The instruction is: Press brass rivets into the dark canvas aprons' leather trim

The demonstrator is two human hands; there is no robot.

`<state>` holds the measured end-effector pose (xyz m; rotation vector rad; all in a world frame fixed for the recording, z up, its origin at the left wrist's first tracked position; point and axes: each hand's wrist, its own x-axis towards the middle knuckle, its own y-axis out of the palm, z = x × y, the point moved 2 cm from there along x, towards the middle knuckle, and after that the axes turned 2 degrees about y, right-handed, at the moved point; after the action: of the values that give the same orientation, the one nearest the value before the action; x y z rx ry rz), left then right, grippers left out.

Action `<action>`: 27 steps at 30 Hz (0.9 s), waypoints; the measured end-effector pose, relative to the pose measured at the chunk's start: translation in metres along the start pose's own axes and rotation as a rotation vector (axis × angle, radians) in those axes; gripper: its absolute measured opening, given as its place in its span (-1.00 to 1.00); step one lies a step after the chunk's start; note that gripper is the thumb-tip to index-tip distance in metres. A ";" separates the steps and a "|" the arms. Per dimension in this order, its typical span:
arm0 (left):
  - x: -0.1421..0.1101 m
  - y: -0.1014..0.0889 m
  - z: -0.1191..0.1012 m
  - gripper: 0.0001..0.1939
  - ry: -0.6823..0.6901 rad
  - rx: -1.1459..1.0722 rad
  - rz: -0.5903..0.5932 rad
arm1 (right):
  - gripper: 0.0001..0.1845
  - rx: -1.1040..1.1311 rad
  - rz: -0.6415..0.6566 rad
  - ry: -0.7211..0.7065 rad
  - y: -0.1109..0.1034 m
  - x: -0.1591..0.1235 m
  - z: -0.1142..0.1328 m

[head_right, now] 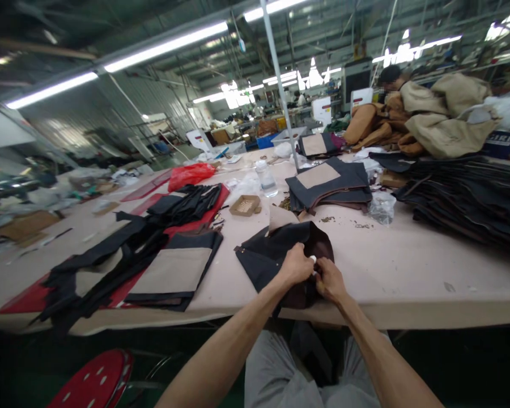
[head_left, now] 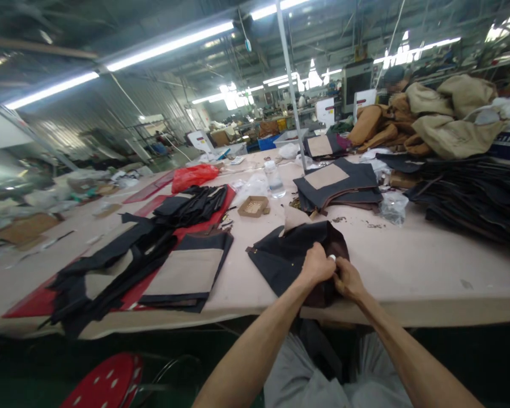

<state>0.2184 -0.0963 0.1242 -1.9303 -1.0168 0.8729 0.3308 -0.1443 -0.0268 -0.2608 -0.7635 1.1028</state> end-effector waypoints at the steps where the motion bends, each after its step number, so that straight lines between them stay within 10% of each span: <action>1: 0.001 0.005 -0.001 -0.56 0.032 0.050 -0.014 | -0.77 0.021 0.003 -0.013 0.001 0.000 0.000; 7: 0.005 0.029 0.032 -0.65 0.202 0.474 -0.010 | -0.53 0.134 0.041 0.032 0.013 0.001 -0.004; 17: -0.008 0.001 0.070 -0.69 0.226 0.582 0.172 | -0.46 0.154 0.063 0.100 0.019 -0.002 -0.008; 27: -0.004 0.022 0.077 -0.07 0.151 0.419 0.129 | -0.48 0.308 0.191 0.151 -0.014 0.009 -0.004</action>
<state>0.1603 -0.0837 0.0702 -1.6843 -0.5710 0.9138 0.3454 -0.1426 -0.0181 -0.1551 -0.4319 1.3476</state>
